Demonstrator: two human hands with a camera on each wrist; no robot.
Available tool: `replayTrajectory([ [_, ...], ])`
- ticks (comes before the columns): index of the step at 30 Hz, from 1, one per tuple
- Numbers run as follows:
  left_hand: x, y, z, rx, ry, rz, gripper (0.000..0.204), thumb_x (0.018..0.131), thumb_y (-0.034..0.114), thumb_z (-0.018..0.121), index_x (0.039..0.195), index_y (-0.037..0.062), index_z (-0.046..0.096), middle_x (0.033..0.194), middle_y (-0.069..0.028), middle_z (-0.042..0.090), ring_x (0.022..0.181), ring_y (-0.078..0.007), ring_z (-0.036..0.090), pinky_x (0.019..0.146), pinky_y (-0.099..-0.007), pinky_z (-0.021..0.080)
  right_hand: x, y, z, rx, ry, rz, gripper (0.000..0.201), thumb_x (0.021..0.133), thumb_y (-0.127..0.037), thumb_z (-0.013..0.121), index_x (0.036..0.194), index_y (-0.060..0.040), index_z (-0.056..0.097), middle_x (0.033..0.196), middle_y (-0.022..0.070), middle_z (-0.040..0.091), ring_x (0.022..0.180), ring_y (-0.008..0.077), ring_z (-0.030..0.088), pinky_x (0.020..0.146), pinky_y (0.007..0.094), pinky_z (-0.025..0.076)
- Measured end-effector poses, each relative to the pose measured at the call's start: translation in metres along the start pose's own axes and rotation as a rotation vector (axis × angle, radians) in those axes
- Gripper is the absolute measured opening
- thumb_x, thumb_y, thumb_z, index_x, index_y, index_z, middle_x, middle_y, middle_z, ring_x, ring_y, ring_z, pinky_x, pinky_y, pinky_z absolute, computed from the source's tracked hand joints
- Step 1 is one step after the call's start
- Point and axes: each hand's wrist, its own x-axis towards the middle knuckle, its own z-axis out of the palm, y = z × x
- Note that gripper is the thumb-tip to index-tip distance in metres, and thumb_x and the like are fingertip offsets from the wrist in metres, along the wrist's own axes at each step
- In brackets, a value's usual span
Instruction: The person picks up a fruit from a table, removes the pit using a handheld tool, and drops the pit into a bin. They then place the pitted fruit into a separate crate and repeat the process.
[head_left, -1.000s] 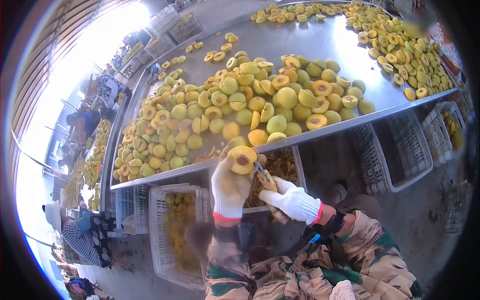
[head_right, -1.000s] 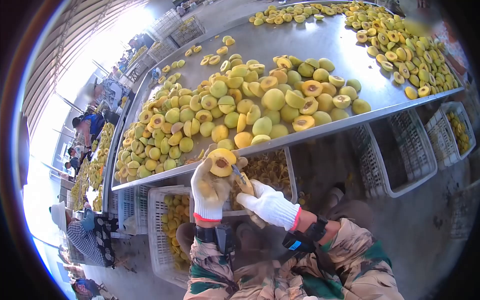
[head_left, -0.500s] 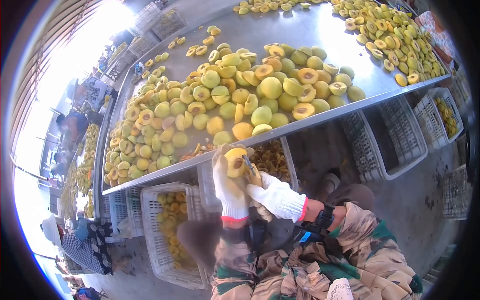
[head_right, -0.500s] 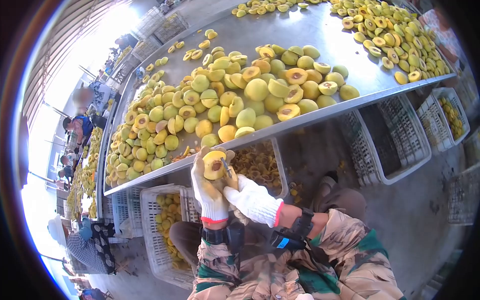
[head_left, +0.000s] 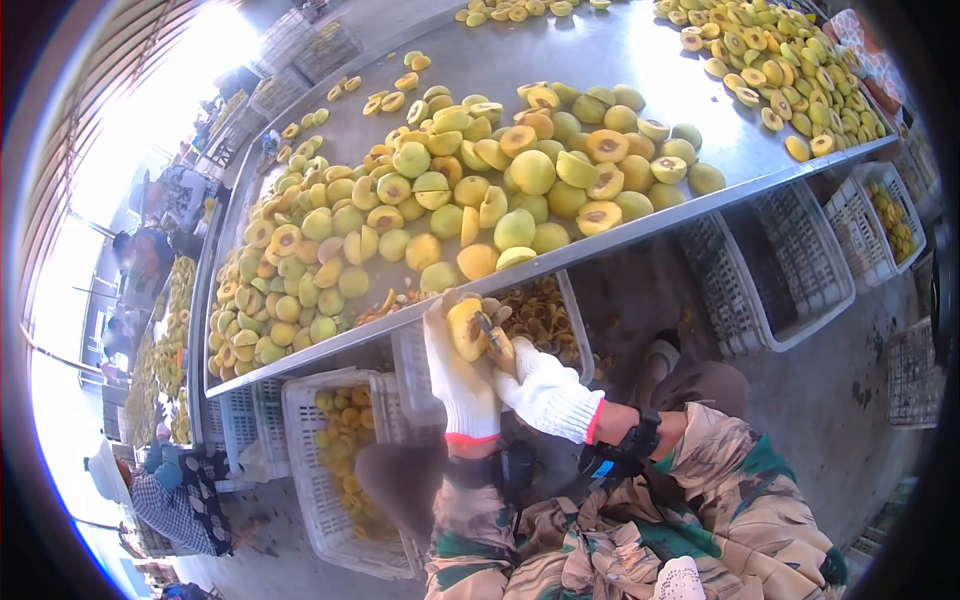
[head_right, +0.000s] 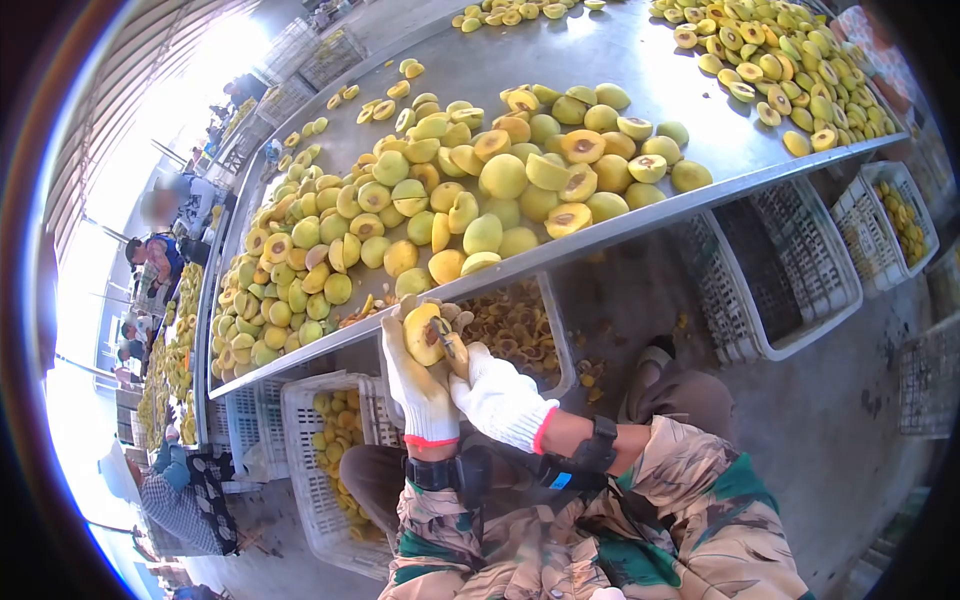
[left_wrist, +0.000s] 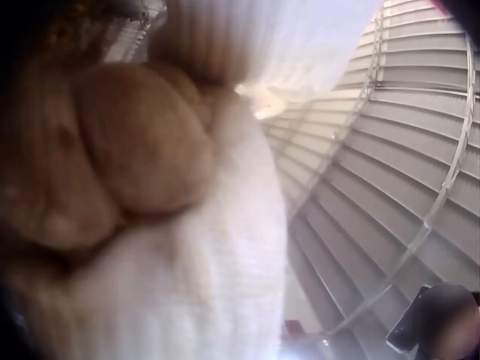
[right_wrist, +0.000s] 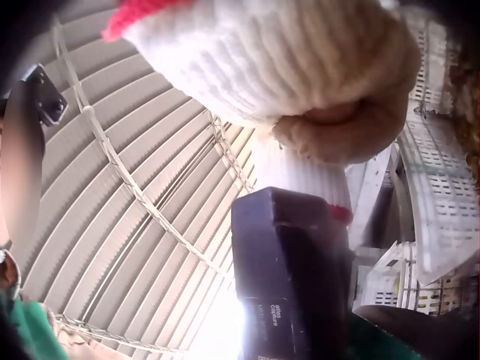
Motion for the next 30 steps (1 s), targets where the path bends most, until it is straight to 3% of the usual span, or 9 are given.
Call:
replayTrajectory([
  [3,-0.002,-0.006,0.001,0.102,0.024,0.11,0.04,0.102,0.038,0.043,0.124,0.0064,0.05,0.104,-0.0106,0.061,0.093,-0.0234,0.06,0.077,-0.0339,0.05,-0.002,-0.002,-0.003,-0.019,-0.02,0.001,0.04,0.093,-0.034,0.053,0.119,-0.0038,0.05,0.104,0.0257,0.066,0.098,0.0448,0.063,0.085,0.0465,0.051],
  [9,0.0,-0.004,-0.009,0.078,-0.069,0.069,0.037,0.103,0.034,0.041,0.123,0.0054,0.052,0.106,-0.0091,0.06,0.092,-0.0222,0.061,0.079,-0.0329,0.049,-0.005,-0.003,-0.004,-0.035,-0.052,0.005,0.039,0.093,-0.033,0.053,0.118,-0.0034,0.049,0.106,0.0264,0.065,0.099,0.0452,0.063,0.085,0.0468,0.051],
  [12,0.0,-0.016,-0.004,0.427,0.117,0.344,0.043,0.104,0.041,0.035,0.119,0.0051,0.052,0.098,-0.0137,0.065,0.087,-0.025,0.064,0.071,-0.0334,0.053,-0.009,-0.004,-0.005,-0.034,-0.046,-0.005,0.04,0.093,-0.033,0.053,0.119,-0.0037,0.049,0.107,0.026,0.065,0.099,0.0449,0.063,0.086,0.0467,0.051],
  [15,0.001,-0.01,-0.006,0.436,0.067,0.267,0.043,0.104,0.041,0.033,0.119,0.0052,0.053,0.096,-0.0136,0.064,0.086,-0.0235,0.064,0.071,-0.0335,0.053,-0.004,0.001,-0.002,0.007,-0.071,-0.017,0.041,0.092,-0.034,0.054,0.119,-0.0039,0.049,0.108,0.0255,0.065,0.1,0.0447,0.063,0.086,0.0464,0.051],
  [18,-0.001,0.002,-0.003,0.048,-0.035,0.066,0.042,0.105,0.039,0.033,0.119,0.0049,0.053,0.095,-0.0131,0.064,0.084,-0.0229,0.064,0.072,-0.0336,0.053,0.002,0.008,-0.001,0.099,-0.124,-0.014,0.041,0.092,-0.035,0.054,0.119,-0.0041,0.05,0.108,0.0252,0.065,0.099,0.0445,0.063,0.086,0.0459,0.051],
  [21,-0.004,-0.001,0.001,0.093,-0.012,0.121,0.04,0.105,0.037,0.034,0.119,0.0044,0.053,0.096,-0.0135,0.064,0.082,-0.0235,0.064,0.071,-0.0335,0.054,-0.001,0.003,-0.005,0.067,-0.111,-0.005,0.041,0.092,-0.035,0.054,0.119,-0.0041,0.05,0.107,0.0251,0.065,0.099,0.0441,0.063,0.086,0.0457,0.051],
  [24,0.005,-0.017,-0.004,0.415,0.085,0.331,0.041,0.105,0.037,0.034,0.119,0.004,0.054,0.098,-0.0136,0.065,0.08,-0.024,0.064,0.071,-0.0337,0.054,-0.007,-0.002,-0.007,-0.015,-0.06,0.001,0.041,0.092,-0.035,0.054,0.119,-0.0037,0.05,0.107,0.0251,0.065,0.099,0.0438,0.063,0.086,0.0456,0.051],
  [27,0.005,-0.012,-0.006,0.273,0.058,0.199,0.041,0.105,0.038,0.035,0.119,0.0041,0.054,0.101,-0.0133,0.065,0.081,-0.022,0.064,0.071,-0.0319,0.053,-0.006,-0.002,-0.009,-0.005,-0.078,-0.014,0.041,0.092,-0.034,0.055,0.118,-0.0033,0.05,0.106,0.0246,0.066,0.099,0.0438,0.063,0.085,0.0456,0.051],
  [30,0.005,-0.019,-0.009,0.403,0.055,0.33,0.043,0.105,0.039,0.034,0.121,0.004,0.053,0.102,-0.013,0.065,0.083,-0.0223,0.065,0.071,-0.0319,0.053,-0.001,0.004,-0.005,-0.03,-0.079,-0.031,0.04,0.092,-0.033,0.055,0.117,-0.0033,0.05,0.105,0.024,0.066,0.098,0.0437,0.063,0.085,0.0456,0.051],
])
